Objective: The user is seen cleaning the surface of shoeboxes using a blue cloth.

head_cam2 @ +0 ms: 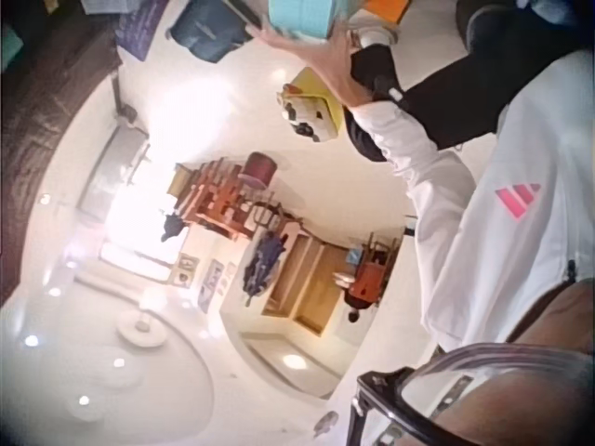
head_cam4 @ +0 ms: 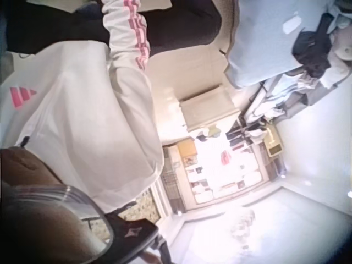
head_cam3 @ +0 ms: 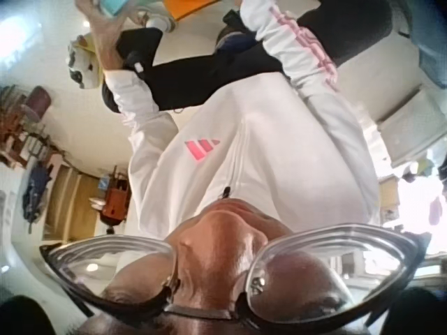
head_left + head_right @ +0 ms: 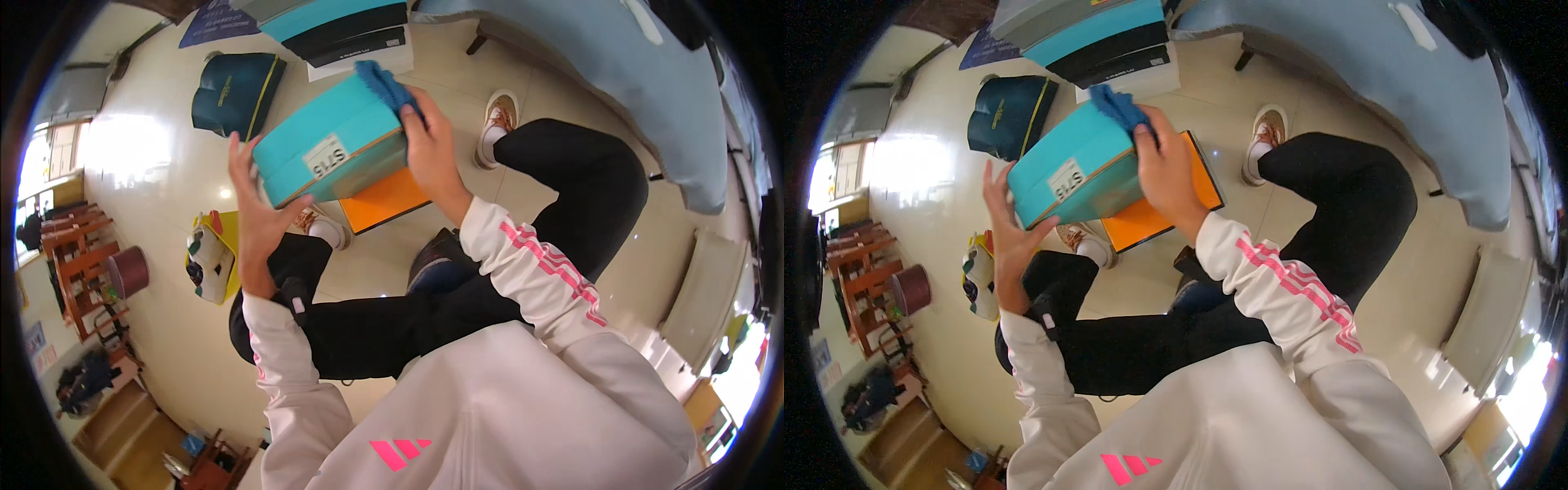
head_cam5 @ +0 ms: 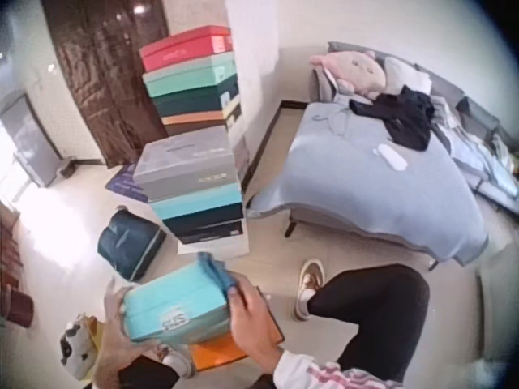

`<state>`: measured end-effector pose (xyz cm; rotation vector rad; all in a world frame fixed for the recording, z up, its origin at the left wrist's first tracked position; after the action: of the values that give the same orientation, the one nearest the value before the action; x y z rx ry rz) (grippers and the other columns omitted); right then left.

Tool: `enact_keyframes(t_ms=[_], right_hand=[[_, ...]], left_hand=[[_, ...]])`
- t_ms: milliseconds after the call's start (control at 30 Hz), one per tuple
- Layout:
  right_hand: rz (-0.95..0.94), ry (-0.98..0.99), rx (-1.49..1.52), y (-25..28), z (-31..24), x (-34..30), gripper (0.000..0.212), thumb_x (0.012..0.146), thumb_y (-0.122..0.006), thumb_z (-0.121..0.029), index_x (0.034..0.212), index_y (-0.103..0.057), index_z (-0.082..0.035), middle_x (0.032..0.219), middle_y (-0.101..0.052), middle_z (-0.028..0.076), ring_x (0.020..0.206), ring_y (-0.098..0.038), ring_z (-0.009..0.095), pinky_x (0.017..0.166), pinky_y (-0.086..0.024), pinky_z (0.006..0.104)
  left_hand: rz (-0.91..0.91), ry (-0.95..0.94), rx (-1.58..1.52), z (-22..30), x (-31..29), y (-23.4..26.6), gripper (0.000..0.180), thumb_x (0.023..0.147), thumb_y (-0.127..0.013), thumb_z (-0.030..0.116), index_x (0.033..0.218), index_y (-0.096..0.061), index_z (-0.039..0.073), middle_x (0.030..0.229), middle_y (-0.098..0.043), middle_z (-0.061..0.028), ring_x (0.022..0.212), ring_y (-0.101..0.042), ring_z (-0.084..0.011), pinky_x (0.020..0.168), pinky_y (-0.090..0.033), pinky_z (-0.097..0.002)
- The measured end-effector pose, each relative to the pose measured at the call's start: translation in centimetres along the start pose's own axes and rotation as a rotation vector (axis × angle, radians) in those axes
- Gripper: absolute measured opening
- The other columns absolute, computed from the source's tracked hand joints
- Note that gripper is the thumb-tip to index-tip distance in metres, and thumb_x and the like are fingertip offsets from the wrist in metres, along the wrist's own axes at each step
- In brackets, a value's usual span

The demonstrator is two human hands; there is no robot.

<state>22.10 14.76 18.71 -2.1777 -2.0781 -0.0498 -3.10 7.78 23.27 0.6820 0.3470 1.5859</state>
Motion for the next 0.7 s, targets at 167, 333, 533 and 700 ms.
enact_keyframes(t_ms=[167,333,533,700], right_hand=[[-0.033,0.122,-0.019,-1.5,-1.3,-0.7,0.03,0.103,-0.056,-0.013,0.127,-0.062,0.004,0.126,-0.068,0.026,0.115,-0.068,0.043,0.102,-0.051,0.0435],[-0.124,0.231,-0.063,-4.8,-2.8,-2.3,0.031,0.1,-0.065,-0.015,0.123,-0.064,0.005,0.134,-0.066,0.026,0.123,-0.063,0.047,0.108,-0.049,0.0488],[-0.202,0.271,-0.034,-6.4,-1.3,-2.9,0.033,0.105,-0.054,-0.007,0.136,-0.064,-0.004,0.139,-0.065,0.022,0.133,-0.06,0.043,0.111,-0.049,0.0482],[-0.055,-0.087,-0.241,-1.9,11.1,-1.1,0.034,0.106,-0.054,-0.007,0.138,-0.065,-0.005,0.137,-0.067,0.024,0.123,-0.066,0.04,0.106,-0.053,0.0426]], left_hand=[[-0.206,-0.016,0.467,6.2,1.8,1.1,0.112,0.066,-0.093,0.012,0.161,-0.035,0.006,0.154,-0.048,-0.016,0.143,-0.042,-0.0391,0.119,-0.038,-0.0493],[-0.287,-0.037,0.604,4.4,2.5,1.5,0.116,0.063,-0.094,0.014,0.161,-0.033,0.006,0.15,-0.047,-0.0194,0.139,-0.045,-0.041,0.117,-0.038,-0.0492],[-0.238,0.183,0.357,0.6,-0.1,4.6,0.122,0.06,-0.096,0.017,0.161,-0.029,0.005,0.149,-0.042,-0.0185,0.138,-0.047,-0.0385,0.116,-0.039,-0.0477],[-0.196,0.164,0.356,0.1,0.1,4.5,0.121,0.061,-0.096,0.017,0.161,-0.029,0.006,0.148,-0.042,-0.0186,0.137,-0.047,-0.0385,0.116,-0.039,-0.0473]])
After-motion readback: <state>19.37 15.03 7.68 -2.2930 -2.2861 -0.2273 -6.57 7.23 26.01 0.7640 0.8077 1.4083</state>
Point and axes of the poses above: each hand's wrist, its own x-axis towards the middle knuckle, its own y-axis out of the back of the hand, z = x × y, the point moved 1 cm from there along x, towards the middle knuckle
